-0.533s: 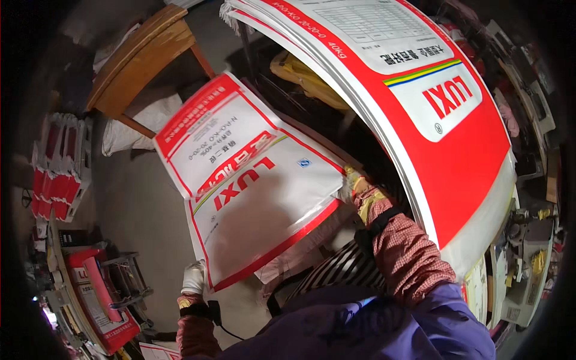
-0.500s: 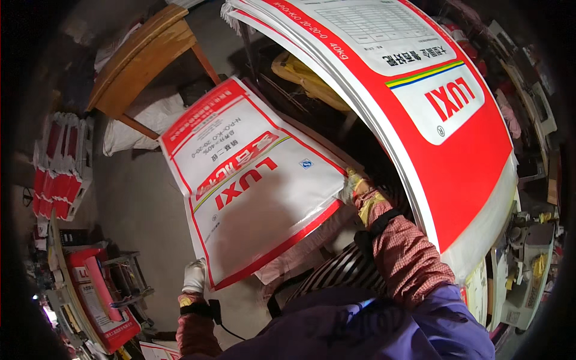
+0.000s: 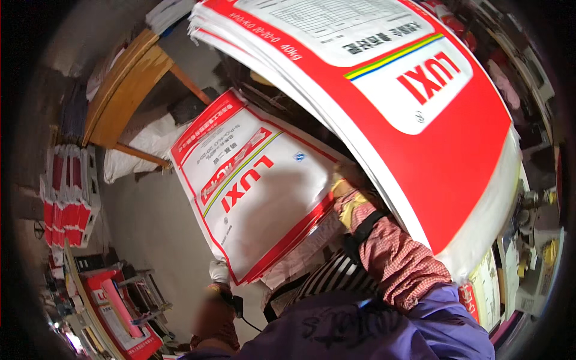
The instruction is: Using an industrial sewing machine to seal the openings of plastic-lined woven fertilizer bags.
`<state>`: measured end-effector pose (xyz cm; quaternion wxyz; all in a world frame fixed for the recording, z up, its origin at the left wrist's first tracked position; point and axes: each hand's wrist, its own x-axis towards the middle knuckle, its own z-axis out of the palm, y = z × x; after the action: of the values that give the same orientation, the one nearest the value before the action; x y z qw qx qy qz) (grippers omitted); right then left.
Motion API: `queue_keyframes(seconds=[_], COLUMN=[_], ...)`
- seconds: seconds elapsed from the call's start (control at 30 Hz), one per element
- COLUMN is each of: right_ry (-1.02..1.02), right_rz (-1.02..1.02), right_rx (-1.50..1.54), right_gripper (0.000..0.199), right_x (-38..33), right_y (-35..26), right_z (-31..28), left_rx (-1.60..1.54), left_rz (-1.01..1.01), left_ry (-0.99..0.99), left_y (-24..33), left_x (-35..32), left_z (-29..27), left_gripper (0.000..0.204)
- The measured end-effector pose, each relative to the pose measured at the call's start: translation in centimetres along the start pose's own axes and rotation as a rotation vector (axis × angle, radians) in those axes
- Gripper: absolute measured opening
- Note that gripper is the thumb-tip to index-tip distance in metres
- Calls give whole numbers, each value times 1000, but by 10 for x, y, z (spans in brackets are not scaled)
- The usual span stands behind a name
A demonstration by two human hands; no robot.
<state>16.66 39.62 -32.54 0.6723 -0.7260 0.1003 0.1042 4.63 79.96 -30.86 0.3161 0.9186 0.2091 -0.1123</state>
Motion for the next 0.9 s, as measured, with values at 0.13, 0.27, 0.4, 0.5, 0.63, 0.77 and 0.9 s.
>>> queue_keyframes(seconds=[0.13,0.27,0.4,0.5,0.63,0.77,0.9], right_ry=[115,-337,-522,-248,869,987,909], right_rz=[-205,-290,-187,-360,-169,-287,-44], right_rx=[-347,-223,-250,128,901,959,980], right_gripper=[31,27,35,27,15,17,17], right_x=[-4,-147,-253,-310,-356,-386,-366], right_y=[-99,-215,-295,-267,-247,-200,-209], right_z=[84,5,-79,-137,-185,-226,-225], left_rx=[625,-120,-156,-268,-225,164,154], left_rz=[204,361,841,1345,1675,1896,1843], left_ry=[121,179,74,-46,-264,-257,-305], left_y=[-35,89,294,392,454,489,511], left_x=[29,6,-81,-157,-248,-279,-266], left_z=[-21,-39,-34,-14,15,73,85], left_gripper=[30,44,30,21,29,33,15])
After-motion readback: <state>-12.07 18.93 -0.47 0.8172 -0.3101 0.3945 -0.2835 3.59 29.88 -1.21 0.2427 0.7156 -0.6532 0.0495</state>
